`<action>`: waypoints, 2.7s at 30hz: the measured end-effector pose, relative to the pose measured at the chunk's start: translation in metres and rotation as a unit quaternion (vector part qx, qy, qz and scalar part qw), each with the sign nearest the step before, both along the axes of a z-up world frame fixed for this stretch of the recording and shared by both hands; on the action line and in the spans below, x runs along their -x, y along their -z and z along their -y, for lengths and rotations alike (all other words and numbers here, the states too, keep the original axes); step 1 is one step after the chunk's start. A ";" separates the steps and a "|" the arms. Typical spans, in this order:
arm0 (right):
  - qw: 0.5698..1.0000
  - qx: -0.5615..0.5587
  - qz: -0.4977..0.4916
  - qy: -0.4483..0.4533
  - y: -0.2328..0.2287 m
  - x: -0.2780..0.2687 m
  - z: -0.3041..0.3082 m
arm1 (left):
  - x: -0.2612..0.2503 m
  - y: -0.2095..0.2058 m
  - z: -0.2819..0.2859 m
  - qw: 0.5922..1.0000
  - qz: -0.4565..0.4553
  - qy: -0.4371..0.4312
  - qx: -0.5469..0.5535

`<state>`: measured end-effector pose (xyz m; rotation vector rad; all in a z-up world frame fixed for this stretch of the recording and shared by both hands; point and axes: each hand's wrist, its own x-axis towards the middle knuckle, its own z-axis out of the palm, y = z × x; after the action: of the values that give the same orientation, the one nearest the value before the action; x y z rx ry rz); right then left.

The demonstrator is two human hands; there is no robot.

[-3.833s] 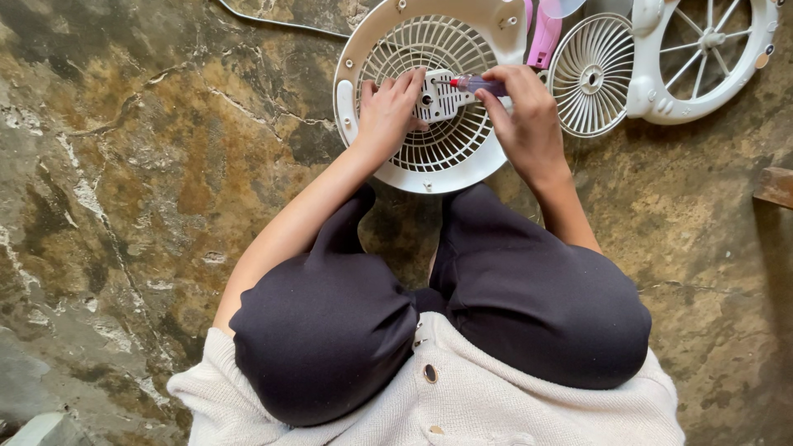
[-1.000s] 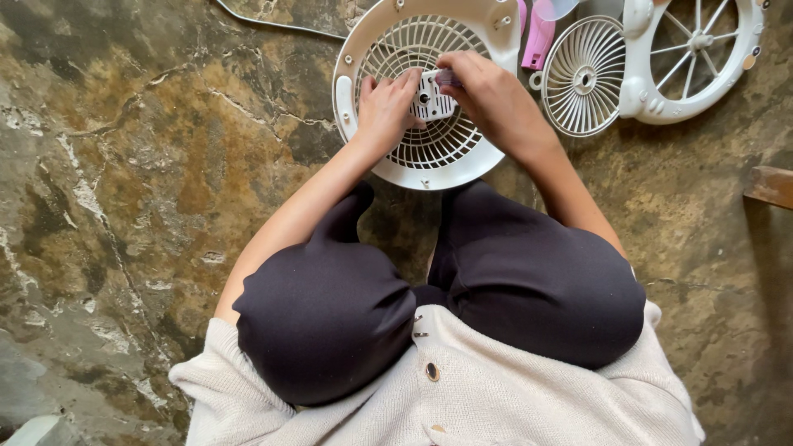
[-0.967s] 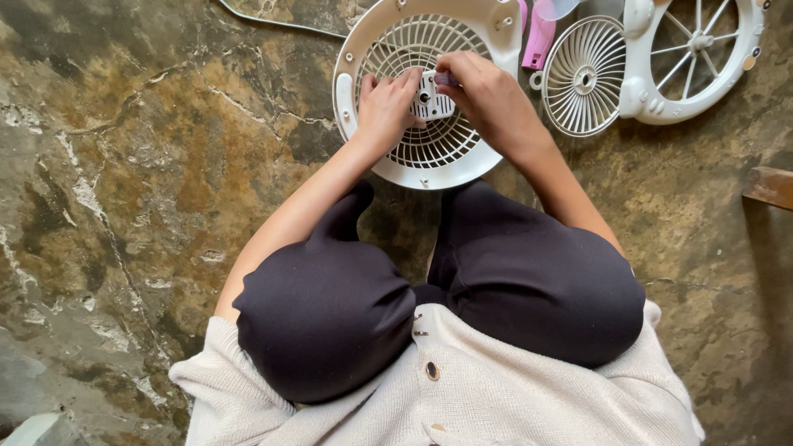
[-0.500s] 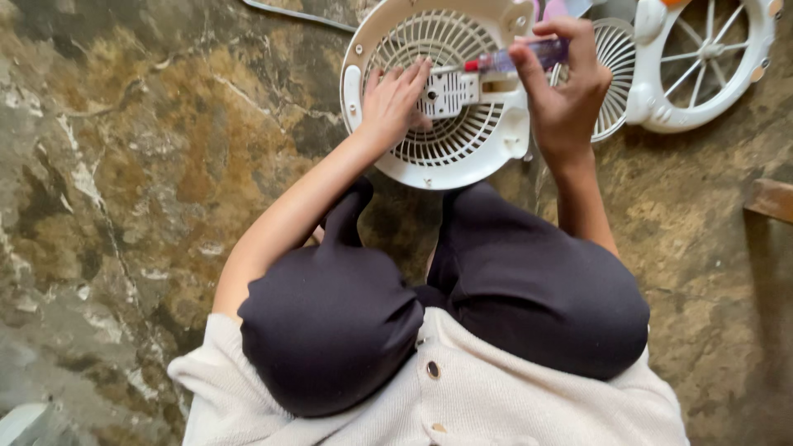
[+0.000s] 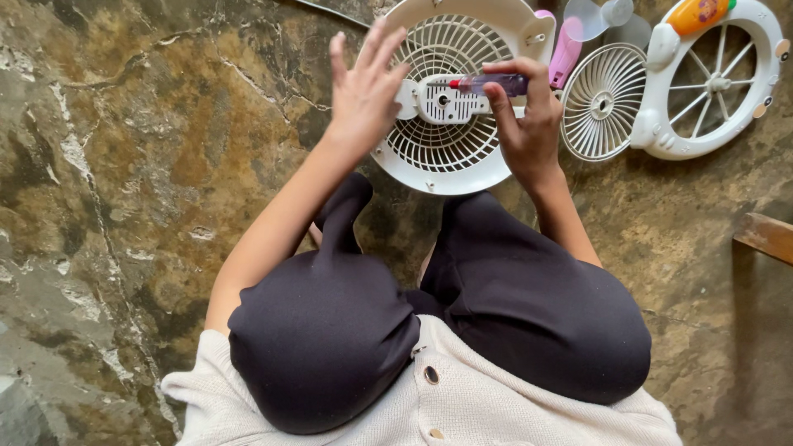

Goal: The person reassembles a small white electric fan by attaching the fan blade to the motor, securing the front grille, and fastening the rear grille with screws. The person uses a screwdriver to tighten the screws and ensures all components are properly aligned.

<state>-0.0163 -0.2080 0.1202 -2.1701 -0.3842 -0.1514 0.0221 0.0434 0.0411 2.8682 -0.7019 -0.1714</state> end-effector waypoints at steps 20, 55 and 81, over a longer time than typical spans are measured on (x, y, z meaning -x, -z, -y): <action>0.947 0.177 -0.136 0.230 -0.039 0.049 0.138 | 0.020 0.062 0.015 0.991 0.109 0.061 -0.040; 0.980 0.092 -0.041 0.171 -0.009 0.039 0.107 | 0.018 0.060 0.017 0.988 0.127 -0.013 -0.086; 0.959 0.194 -0.070 -0.196 0.018 -0.051 -0.024 | 0.009 0.074 0.020 0.992 0.109 0.006 -0.063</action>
<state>0.0348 -0.1842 0.1018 -2.4152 -0.8078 0.3234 0.0130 0.0230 -0.0324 3.0353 -0.7731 0.1006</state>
